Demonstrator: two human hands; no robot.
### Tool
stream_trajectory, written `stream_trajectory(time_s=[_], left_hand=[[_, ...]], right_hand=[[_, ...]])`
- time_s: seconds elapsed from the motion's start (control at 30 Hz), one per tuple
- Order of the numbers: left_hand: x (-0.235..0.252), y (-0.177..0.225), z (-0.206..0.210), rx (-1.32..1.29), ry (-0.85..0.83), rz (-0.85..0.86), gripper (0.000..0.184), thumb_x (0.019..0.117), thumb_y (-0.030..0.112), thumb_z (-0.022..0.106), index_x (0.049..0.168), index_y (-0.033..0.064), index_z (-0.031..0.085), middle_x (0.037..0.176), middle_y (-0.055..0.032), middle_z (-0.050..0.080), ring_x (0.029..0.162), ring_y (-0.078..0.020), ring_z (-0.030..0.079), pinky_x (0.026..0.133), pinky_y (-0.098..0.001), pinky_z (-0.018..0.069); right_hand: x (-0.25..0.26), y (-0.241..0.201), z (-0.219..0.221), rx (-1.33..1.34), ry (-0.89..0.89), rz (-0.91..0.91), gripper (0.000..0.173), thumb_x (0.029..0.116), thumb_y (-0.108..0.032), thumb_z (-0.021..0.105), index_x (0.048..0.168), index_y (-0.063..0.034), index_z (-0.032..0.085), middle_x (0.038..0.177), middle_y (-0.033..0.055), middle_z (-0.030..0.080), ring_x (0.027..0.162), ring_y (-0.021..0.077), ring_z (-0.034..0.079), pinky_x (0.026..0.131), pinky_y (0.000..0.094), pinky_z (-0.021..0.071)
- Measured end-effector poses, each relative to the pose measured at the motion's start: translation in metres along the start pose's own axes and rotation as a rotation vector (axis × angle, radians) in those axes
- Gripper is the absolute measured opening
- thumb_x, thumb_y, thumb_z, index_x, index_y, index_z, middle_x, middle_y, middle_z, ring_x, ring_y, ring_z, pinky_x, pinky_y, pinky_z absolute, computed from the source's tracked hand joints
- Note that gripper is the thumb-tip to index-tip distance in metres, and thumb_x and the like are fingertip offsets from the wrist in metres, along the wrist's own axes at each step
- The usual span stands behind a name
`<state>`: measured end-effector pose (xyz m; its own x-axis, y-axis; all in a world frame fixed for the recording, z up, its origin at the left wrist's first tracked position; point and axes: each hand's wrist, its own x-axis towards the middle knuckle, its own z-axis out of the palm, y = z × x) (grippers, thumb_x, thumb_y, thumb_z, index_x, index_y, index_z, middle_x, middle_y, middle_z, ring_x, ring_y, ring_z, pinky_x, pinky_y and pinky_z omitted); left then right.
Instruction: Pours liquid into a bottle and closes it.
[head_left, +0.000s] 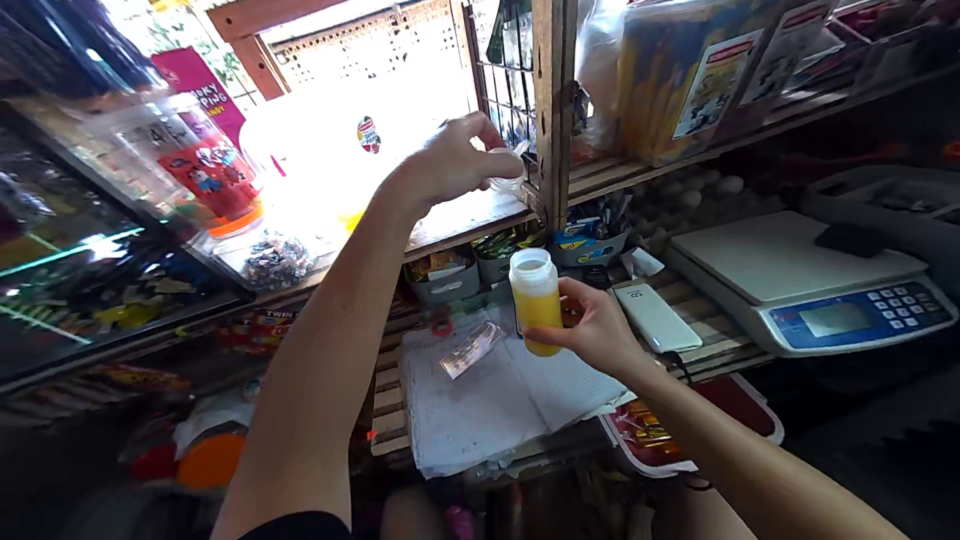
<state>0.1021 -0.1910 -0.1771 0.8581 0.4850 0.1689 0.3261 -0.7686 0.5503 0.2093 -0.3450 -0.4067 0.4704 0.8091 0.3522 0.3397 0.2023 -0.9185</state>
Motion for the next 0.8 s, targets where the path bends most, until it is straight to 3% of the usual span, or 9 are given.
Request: stream_trajectory(time_s=[0.1, 0.27, 0.8], left_hand=[[-0.035, 0.007, 0.003, -0.115, -0.011, 0.044, 0.033, 0.0983, 0.025, 0.068, 0.123, 0.0063, 0.056, 0.101, -0.0070, 0.069, 0.088, -0.0130, 0.069, 0.083, -0.0313, 0.0579], [-0.067, 0.007, 0.009, -0.185, 0.032, 0.118, 0.031, 0.0944, 0.019, 0.071, 0.118, 0.0056, 0.056, 0.102, -0.0068, 0.065, 0.092, -0.0141, 0.068, 0.086, -0.0336, 0.0582], [-0.099, 0.012, 0.007, -0.132, 0.047, 0.098, 0.031, 0.0920, 0.022, 0.075, 0.114, 0.0076, 0.059, 0.105, -0.0066, 0.064, 0.093, -0.0134, 0.067, 0.083, -0.0330, 0.0577]], right_hand=[[0.004, -0.010, 0.004, -0.002, 0.023, -0.006, 0.057, 0.0681, -0.031, 0.092, 0.117, -0.0115, 0.068, 0.098, 0.0030, 0.075, 0.087, 0.0135, 0.074, 0.075, 0.0339, 0.0640], [0.000, -0.032, 0.004, 0.014, 0.042, -0.019, 0.058, 0.0677, -0.022, 0.094, 0.117, -0.0102, 0.066, 0.100, 0.0048, 0.073, 0.086, 0.0154, 0.074, 0.072, 0.0344, 0.0645], [-0.012, -0.058, 0.010, 0.042, 0.051, -0.068, 0.053, 0.0694, -0.018, 0.093, 0.115, -0.0097, 0.066, 0.102, 0.0062, 0.071, 0.087, 0.0162, 0.074, 0.071, 0.0347, 0.0649]])
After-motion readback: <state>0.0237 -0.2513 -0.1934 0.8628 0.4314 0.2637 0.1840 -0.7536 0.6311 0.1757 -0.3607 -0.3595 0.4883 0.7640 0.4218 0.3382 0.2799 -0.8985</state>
